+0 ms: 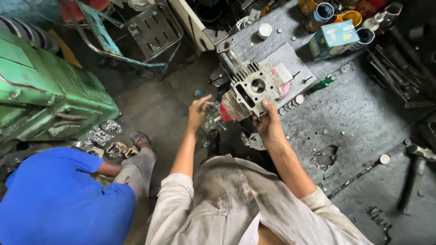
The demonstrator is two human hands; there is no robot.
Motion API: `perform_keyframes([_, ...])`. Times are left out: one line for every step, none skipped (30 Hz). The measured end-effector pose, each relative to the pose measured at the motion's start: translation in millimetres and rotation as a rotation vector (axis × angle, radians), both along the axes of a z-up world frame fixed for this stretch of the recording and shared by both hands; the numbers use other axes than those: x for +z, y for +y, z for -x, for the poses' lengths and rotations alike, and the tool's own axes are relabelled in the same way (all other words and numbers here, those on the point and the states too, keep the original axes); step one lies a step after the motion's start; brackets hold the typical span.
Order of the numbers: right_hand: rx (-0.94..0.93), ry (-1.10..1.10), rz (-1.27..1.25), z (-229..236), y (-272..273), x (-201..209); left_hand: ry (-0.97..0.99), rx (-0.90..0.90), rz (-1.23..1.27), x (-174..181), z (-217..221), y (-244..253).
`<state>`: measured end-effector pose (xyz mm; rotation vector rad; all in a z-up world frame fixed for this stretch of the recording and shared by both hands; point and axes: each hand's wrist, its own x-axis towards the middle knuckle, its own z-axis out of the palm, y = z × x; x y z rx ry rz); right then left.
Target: The person works on a metallic engine cylinder block at a cluttered workbench. They insert a cylindrical metal rod into the cylinder, tap it with a hammer, and repeatedly inspect and rotate the assembly. The person also uses a rag to wipe the part and handles various small tools and components on the bench.
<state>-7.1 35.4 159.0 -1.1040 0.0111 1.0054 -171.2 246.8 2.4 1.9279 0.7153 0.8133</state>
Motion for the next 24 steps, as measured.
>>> perform_keyframes([-0.003, 0.0, 0.002, -0.9, 0.9, -0.8, 0.043, 0.012, 0.176, -16.3, 2.5, -5.8])
perform_keyframes([-0.007, 0.001, 0.003, -2.1, 1.5, -1.3, 0.085, 0.024, 0.352, -30.7, 6.8, -18.8])
perform_keyframes([-0.005, -0.004, -0.007, -1.8, 1.6, -2.1, 0.132, 0.035, 0.529, -42.6, 10.5, -28.9])
perform_keyframes([-0.004, -0.008, -0.018, -1.4, 1.8, -2.6, 0.081, 0.009, 0.486, -51.7, 8.8, -32.9])
perform_keyframes([0.001, -0.008, -0.023, -2.5, 2.0, -2.9, 0.033, -0.015, 0.449, -59.1, 8.4, -40.3])
perform_keyframes([-0.002, -0.001, -0.015, -2.1, 1.5, -3.4, -0.014, -0.038, 0.411, -63.8, 10.6, -47.5])
perform_keyframes([-0.001, -0.004, -0.017, -0.8, 2.5, -4.1, -0.041, -0.04, 0.383, -65.6, 11.4, -50.6])
perform_keyframes([0.0, -0.007, -0.02, 1.8, 2.8, -5.5, -0.068, -0.043, 0.355, -65.7, 15.0, -54.8])
perform_keyframes([-0.009, -0.022, -0.007, 1.1, 4.6, -6.5, -0.102, -0.047, 0.323, -64.6, 13.3, -54.6])
perform_keyframes([-0.017, -0.038, 0.005, 2.1, 6.4, -8.3, 0.0, -0.012, 0.375, -62.5, 12.6, -52.9])
perform_keyframes([-0.027, -0.051, 0.026, 3.9, 3.6, -10.3, 0.105, 0.021, 0.437, -60.7, 14.2, -58.0])
perform_keyframes([-0.052, -0.053, 0.033, 4.3, 2.1, -12.4, 0.21, 0.052, 0.498, -58.3, 13.8, -60.8])
perform_keyframes([-0.076, -0.049, 0.04, 4.0, 2.7, -14.4, 0.194, 0.053, 0.497, -55.6, 12.9, -62.0])
perform_keyframes([-0.101, -0.046, 0.048, 2.0, 4.1, -16.0, 0.178, 0.054, 0.495, -52.8, 10.3, -62.5])
perform_keyframes([-0.099, -0.04, 0.037, 2.5, 5.3, -17.5, 0.167, 0.053, 0.491, -50.1, 10.5, -61.1])
perform_keyframes([-0.097, -0.034, 0.027, 1.1, 6.5, -18.6, 0.136, 0.074, 0.487, -48.4, 8.9, -60.1])
perform_keyframes([-0.104, -0.023, 0.02, 2.9, 4.1, -19.9, 0.112, 0.086, 0.486, -48.3, 9.1, -61.7])
perform_keyframes([-0.084, -0.022, 0.019, 3.1, 1.9, -21.0, 0.088, 0.099, 0.485, -49.7, 9.0, -63.3])
perform_keyframes([-0.07, -0.02, 0.019, 2.4, -0.7, -22.0, 0.073, 0.086, 0.52, -52.9, 8.9, -65.4])
perform_keyframes([-0.056, -0.019, 0.019, 2.2, -2.6, -22.7, 0.058, 0.073, 0.556, -57.0, 9.8, -67.6])
perform_keyframes([-0.064, -0.008, 0.038, 0.1, -0.6, -22.7, 0.038, 0.06, 0.584, -61.1, 8.0, -63.7])
perform_keyframes([-0.073, 0.003, 0.058, -0.7, 1.9, -22.6, 0.032, 0.055, 0.554, -65.5, 7.9, -59.7])
perform_keyframes([-0.079, 0.012, 0.082, -2.1, 2.0, -22.0, 0.025, 0.052, 0.528, -70.4, 8.1, -59.7])
perform_keyframes([-0.064, 0.014, 0.049, -2.5, 2.8, -22.3, 0.018, 0.049, 0.503, -75.5, 8.2, -58.1])
